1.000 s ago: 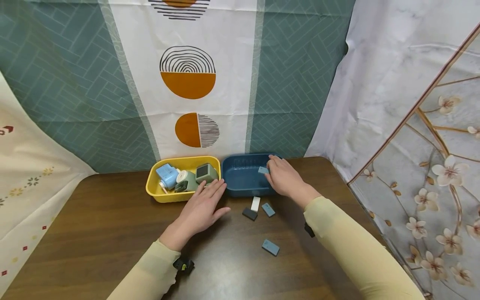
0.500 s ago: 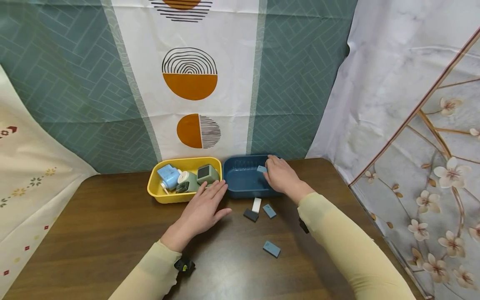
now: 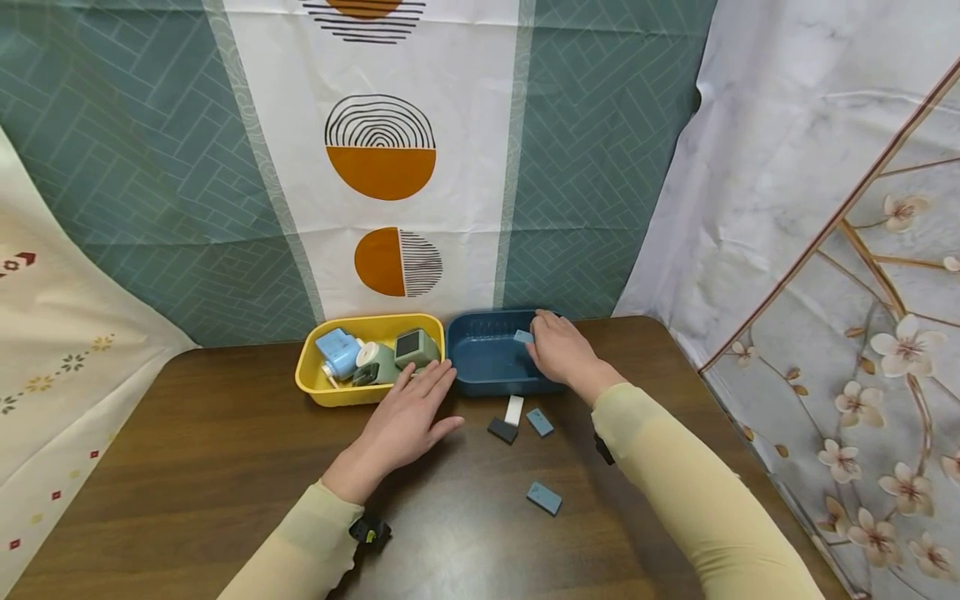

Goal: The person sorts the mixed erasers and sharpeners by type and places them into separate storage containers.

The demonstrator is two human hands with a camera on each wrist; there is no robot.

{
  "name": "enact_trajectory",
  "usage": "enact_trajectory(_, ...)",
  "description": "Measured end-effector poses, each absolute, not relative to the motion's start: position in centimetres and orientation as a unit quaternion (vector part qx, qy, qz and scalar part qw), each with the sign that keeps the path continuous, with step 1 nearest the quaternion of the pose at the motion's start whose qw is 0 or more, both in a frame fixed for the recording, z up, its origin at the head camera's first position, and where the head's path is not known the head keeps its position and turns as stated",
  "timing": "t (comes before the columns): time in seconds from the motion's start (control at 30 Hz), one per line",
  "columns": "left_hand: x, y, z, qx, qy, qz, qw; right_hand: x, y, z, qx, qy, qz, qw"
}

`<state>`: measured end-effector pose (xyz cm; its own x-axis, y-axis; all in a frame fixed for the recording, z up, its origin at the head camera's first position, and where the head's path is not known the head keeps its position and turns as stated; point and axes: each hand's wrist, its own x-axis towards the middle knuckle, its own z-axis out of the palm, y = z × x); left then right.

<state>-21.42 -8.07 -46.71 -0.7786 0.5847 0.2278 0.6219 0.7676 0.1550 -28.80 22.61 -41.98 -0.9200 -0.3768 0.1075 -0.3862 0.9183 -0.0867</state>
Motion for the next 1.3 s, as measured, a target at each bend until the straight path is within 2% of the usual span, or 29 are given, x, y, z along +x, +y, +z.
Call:
enact_trajectory(0.3, -21.5, -8.1, -46.8, -0.320, -0.939, -0.107, 0.074, -29.0, 22.4, -42.1, 0.195, -0.978, 0.051, 0.046)
enact_trajectory(0.6, -21.3, -8.1, -46.8, -0.322, -0.936, -0.115, 0.083, -28.7, 22.8, -42.0, 0.168, -0.984, 0.065, 0.013)
enact_trajectory(1.3, -21.5, -8.0, -46.8, -0.316, -0.941, -0.098, 0.068, -24.6, 25.2, -41.8, 0.216, -0.973, 0.063, 0.060)
